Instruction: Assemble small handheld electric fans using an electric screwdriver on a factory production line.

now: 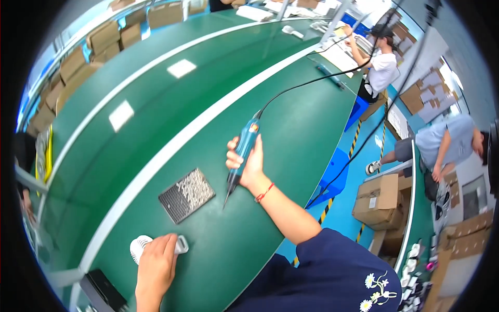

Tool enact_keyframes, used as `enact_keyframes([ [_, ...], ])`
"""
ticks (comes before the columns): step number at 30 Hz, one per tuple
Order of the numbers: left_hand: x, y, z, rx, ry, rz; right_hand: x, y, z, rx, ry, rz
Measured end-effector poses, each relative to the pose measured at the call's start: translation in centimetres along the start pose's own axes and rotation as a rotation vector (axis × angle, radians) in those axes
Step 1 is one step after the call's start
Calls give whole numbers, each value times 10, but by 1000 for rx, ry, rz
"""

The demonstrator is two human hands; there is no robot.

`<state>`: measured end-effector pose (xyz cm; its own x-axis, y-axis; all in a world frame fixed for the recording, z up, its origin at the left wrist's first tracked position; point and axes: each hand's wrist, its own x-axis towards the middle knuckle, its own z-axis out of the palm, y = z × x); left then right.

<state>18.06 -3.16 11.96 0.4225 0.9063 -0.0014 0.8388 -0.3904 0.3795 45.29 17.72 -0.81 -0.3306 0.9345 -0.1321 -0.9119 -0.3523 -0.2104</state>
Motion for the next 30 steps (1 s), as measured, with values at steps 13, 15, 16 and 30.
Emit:
enact_keyframes([
  [13, 113, -243, -51, 340, 57, -40, 0, 2, 6, -32, 29, -38],
  [15, 128, -247, -39, 332, 138, 44, 1, -2, 4, -18, 24, -27],
  [16, 128, -249, -35, 312, 207, 108, 1, 0, 4, -14, 15, -38],
  [30, 25, -122, 49, -389, 753, -399, 0, -4, 4, -67, 73, -28],
])
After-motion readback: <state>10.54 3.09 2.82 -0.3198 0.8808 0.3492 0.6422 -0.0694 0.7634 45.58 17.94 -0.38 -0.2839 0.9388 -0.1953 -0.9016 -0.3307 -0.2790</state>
